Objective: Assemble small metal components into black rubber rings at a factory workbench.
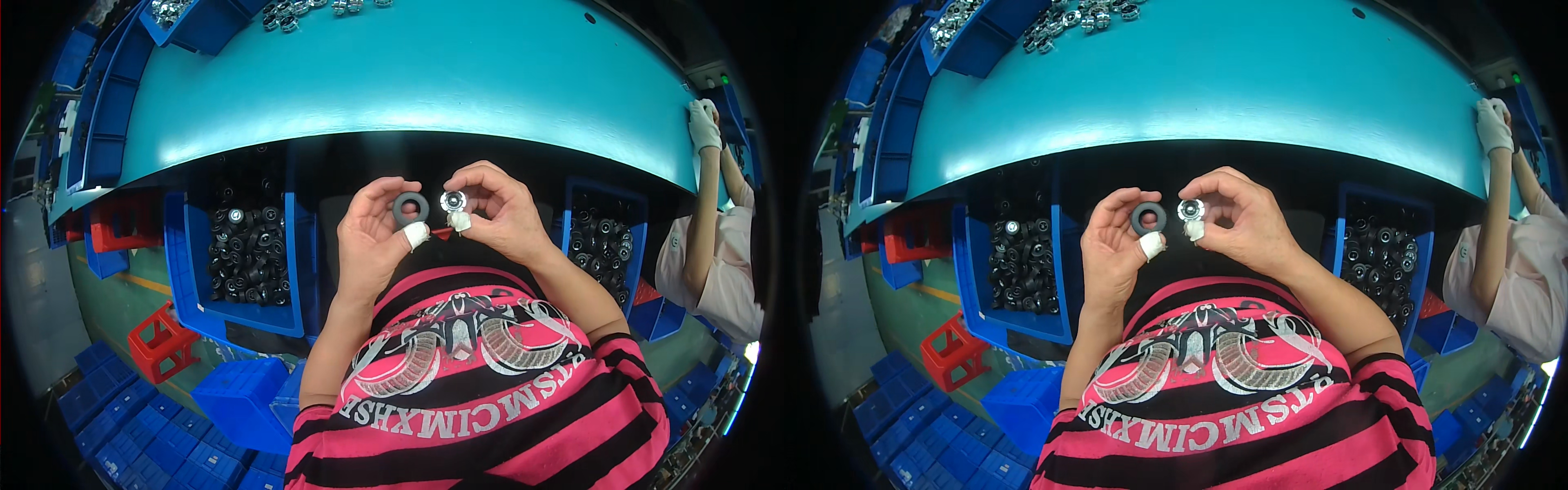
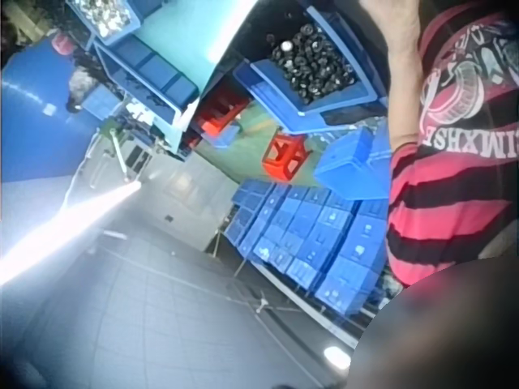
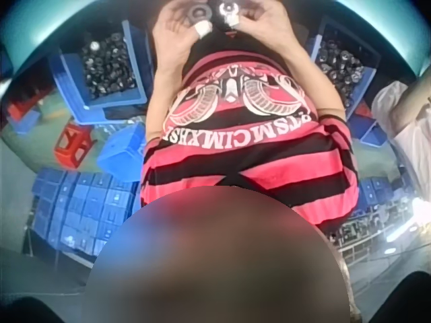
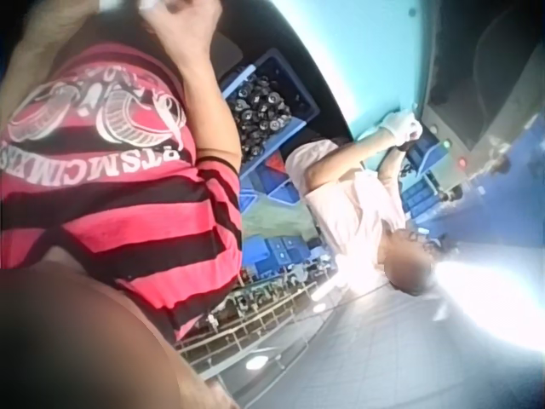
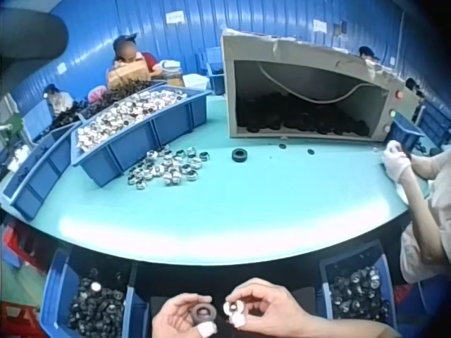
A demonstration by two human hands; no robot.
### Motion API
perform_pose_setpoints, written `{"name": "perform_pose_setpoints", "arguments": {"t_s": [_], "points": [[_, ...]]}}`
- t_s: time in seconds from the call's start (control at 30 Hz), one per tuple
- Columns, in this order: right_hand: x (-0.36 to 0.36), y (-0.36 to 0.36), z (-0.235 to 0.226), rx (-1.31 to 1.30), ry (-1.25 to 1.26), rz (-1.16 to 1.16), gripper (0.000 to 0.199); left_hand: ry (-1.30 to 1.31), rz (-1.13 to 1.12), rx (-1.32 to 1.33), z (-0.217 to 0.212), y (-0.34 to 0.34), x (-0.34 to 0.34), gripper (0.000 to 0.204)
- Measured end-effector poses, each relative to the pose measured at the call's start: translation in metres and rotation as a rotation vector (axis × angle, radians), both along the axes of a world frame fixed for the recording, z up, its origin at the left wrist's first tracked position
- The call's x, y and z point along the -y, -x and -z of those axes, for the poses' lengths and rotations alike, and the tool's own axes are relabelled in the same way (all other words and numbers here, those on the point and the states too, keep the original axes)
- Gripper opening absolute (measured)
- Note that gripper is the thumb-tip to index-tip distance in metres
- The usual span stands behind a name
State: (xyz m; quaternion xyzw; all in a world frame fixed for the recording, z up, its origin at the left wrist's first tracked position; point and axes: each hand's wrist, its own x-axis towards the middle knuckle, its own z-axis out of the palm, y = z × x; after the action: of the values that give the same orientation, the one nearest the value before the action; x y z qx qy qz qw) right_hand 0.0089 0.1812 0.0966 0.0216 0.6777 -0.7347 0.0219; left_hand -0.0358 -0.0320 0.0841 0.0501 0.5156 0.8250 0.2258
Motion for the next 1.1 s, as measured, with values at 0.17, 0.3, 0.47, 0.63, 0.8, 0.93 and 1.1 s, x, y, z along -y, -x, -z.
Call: {"name": "perform_pose_setpoints", "arguments": {"t_s": [0.17, 0.3, 0.47, 0.63, 0.8, 0.93, 1.1], "points": [[0.008, 0.0, 0.0, -0.012, 0.05, 0.0, 0.038, -0.007, 0.048, 0.029, 0.001, -0.007, -0.002, 0.067], [0.009, -0.003, -0.001, -0.008, 0.092, 0.029, 0.038, -0.082, 0.078, 0.063, 0.002, -0.005, -0.002, 0.066], [0.009, -0.004, -0.001, -0.006, 0.12, 0.03, 0.037, -0.132, 0.103, 0.113, 0.008, -0.005, 0.0, 0.066], [0.012, -0.007, 0.001, 0.033, 0.174, 0.01, 0.036, -0.264, 0.123, 0.165, 0.011, -0.003, 0.002, 0.064], [0.009, -0.008, -0.002, 0.121, 0.297, 0.031, 0.037, -0.313, 0.121, 0.19, 0.018, -0.002, 0.003, 0.064], [0.002, -0.008, 0.005, 0.135, 0.289, 0.038, 0.036, -0.326, 0.132, 0.196, 0.023, 0.0, 0.006, 0.062], [0.002, -0.008, 0.007, 0.136, 0.25, 0.036, 0.036, -0.351, 0.137, 0.221, 0.025, 0.0, 0.006, 0.063]]}}
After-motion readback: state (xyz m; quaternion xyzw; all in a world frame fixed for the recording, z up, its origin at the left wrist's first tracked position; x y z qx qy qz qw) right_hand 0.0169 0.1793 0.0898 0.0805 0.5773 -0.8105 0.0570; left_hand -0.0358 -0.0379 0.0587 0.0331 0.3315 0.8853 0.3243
